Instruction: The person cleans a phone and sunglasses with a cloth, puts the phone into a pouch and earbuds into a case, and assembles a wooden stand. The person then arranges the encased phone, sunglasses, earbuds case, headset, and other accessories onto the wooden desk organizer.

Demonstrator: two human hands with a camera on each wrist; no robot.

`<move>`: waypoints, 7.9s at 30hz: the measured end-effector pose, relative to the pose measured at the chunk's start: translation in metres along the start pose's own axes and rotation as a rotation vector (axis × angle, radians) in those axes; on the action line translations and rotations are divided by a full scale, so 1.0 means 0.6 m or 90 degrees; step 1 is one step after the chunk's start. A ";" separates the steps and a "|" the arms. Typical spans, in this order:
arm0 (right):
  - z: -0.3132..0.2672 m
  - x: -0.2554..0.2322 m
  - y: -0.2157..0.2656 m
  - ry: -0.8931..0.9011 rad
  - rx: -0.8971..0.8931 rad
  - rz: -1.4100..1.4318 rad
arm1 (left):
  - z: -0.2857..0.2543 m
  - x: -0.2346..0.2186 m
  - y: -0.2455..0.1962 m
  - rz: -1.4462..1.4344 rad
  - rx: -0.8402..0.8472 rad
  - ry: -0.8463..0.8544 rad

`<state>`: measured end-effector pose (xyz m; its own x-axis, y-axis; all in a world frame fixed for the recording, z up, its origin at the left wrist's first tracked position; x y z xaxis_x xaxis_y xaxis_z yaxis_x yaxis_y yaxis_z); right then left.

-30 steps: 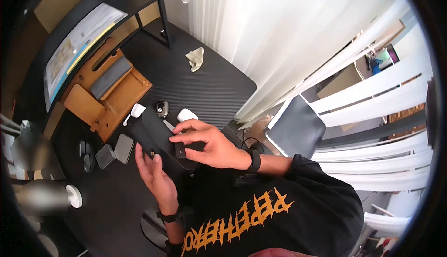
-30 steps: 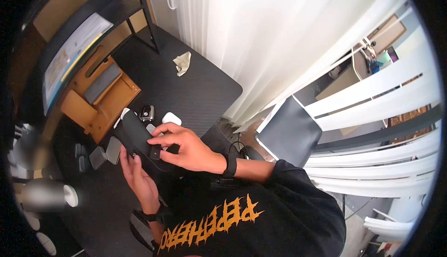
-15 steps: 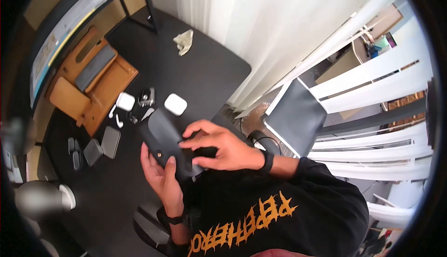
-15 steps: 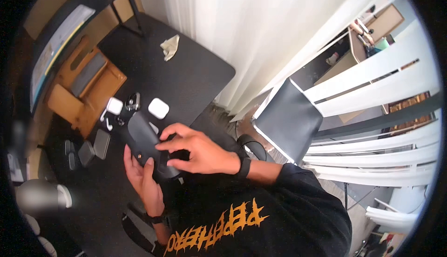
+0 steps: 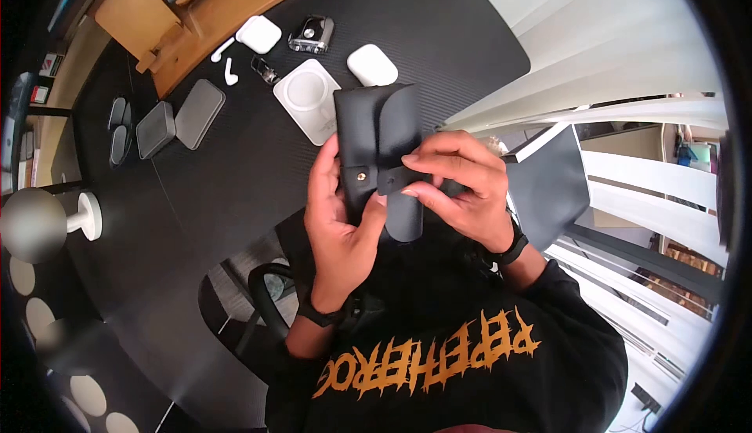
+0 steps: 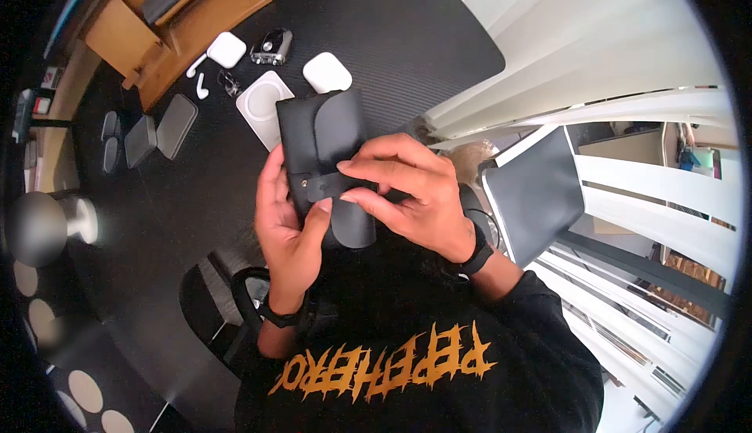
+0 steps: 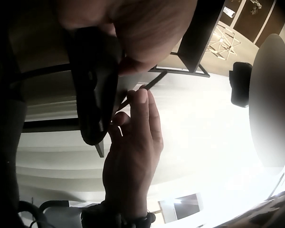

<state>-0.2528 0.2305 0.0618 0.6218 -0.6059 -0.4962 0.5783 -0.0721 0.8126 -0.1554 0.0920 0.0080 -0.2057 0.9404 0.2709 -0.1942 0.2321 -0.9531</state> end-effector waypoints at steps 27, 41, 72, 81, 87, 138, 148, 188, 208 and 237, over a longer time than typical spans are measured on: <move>0.011 0.014 -0.075 -0.064 0.199 0.179 | 0.016 -0.018 -0.001 -0.051 -0.004 -0.041; 0.006 0.059 -0.079 0.061 0.211 0.356 | 0.001 -0.011 -0.003 -0.108 -0.040 -0.021; -0.018 0.007 -0.097 -0.071 0.126 0.420 | 0.170 -0.473 -0.242 0.121 -0.053 -0.161; -0.059 -0.031 -0.123 -0.127 0.193 0.401 | 0.256 -0.560 -0.260 0.188 -0.030 -0.137; -0.062 -0.040 -0.123 -0.126 0.202 0.387 | 0.291 -0.578 -0.259 0.277 -0.011 -0.130; -0.064 0.003 -0.165 -0.072 0.273 0.388 | 0.151 -0.564 -0.310 0.786 -0.006 -0.306; -0.016 0.035 -0.141 -0.028 0.260 0.369 | 0.089 -0.462 -0.242 1.021 -0.155 0.022; -0.031 0.037 -0.141 -0.008 0.264 0.325 | 0.066 -0.256 -0.178 0.910 -0.255 0.075; -0.037 0.035 -0.147 -0.021 0.272 0.332 | 0.072 -0.313 -0.219 0.994 -0.156 -0.103; -0.018 0.056 -0.137 0.019 0.270 0.336 | 0.067 -0.219 -0.174 0.970 -0.206 0.019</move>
<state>-0.2738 0.2243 -0.0251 0.7813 -0.6241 -0.0037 -0.0601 -0.0811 0.9949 -0.1469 -0.0658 0.0776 0.0108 0.3333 -0.9428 0.3810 -0.8731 -0.3043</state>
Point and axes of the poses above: each hand's wrist, its own z-axis towards the middle knuckle, its own x-axis out of the palm, y = z × x, the point moved 9 cm from there along z, towards the middle knuckle, and after that the axes turned 14 degrees about y, right-handed, at the moved point
